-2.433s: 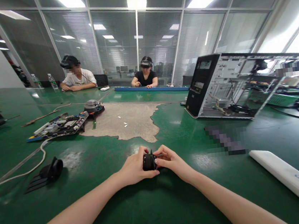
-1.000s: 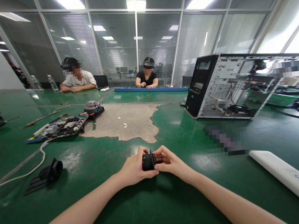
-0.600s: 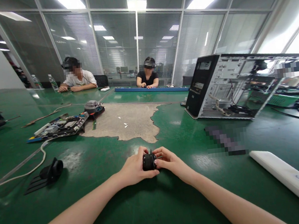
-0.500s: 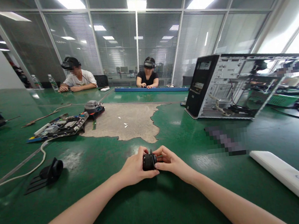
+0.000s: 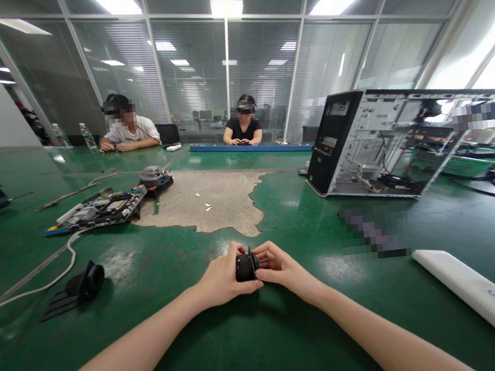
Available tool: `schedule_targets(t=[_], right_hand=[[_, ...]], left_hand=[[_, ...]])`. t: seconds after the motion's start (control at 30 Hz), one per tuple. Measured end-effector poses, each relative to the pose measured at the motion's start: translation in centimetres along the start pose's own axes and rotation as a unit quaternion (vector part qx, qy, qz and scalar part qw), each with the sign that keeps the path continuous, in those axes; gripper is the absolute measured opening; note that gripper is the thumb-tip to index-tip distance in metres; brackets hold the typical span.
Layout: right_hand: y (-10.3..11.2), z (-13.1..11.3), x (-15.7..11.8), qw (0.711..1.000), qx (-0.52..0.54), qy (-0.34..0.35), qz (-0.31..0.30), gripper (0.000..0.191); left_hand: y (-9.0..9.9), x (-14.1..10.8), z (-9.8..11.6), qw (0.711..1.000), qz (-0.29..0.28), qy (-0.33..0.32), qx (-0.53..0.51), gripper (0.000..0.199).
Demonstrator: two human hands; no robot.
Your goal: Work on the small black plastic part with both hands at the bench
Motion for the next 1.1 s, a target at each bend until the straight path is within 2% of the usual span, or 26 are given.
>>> schedule_targets(t=[0.1, 0.23, 0.43, 0.63, 0.8, 0.97, 1.1], right_hand=[[-0.06, -0.42, -0.16, 1.000, 0.020, 0.008, -0.015, 0.035], [-0.01, -0.15, -0.02, 1.000, 0.024, -0.010, 0.011, 0.026], [0.08, 0.21, 0.20, 0.999, 0.014, -0.015, 0.029, 0.030], [0.04, -0.27, -0.07, 0.999, 0.030, 0.004, -0.010, 0.030], [0.06, 0.22, 0.11, 0.999, 0.036, -0.009, 0.019, 0.025], [0.08, 0.46, 0.22, 0.999, 0.007, -0.012, 0.032, 0.030], [-0.01, -0.16, -0.03, 1.000, 0.004, 0.004, 0.006, 0.033]], left_hand=[[0.04, -0.02, 0.09, 1.000, -0.002, 0.001, -0.002, 0.054], [0.15, -0.07, 0.34, 1.000, -0.001, -0.006, 0.004, 0.055], [0.13, -0.08, 0.23, 1.000, 0.000, -0.001, 0.005, 0.055], [0.02, -0.10, 0.11, 1.000, -0.001, -0.006, 0.002, 0.055], [0.09, -0.09, 0.16, 1.000, 0.000, -0.006, 0.003, 0.057], [0.09, -0.05, 0.15, 1.000, -0.001, 0.001, -0.001, 0.056], [0.07, -0.01, 0.09, 1.000, 0.000, 0.003, -0.005, 0.056]])
Point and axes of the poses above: each hand's wrist, its own x-axis towards the middle knuckle, its own y-axis out of the back of the hand, z = x × y, the point moved 4 cm from there along x, towards the middle knuckle, and after that the axes turned 9 degrees about z, right-handed, at the moved point
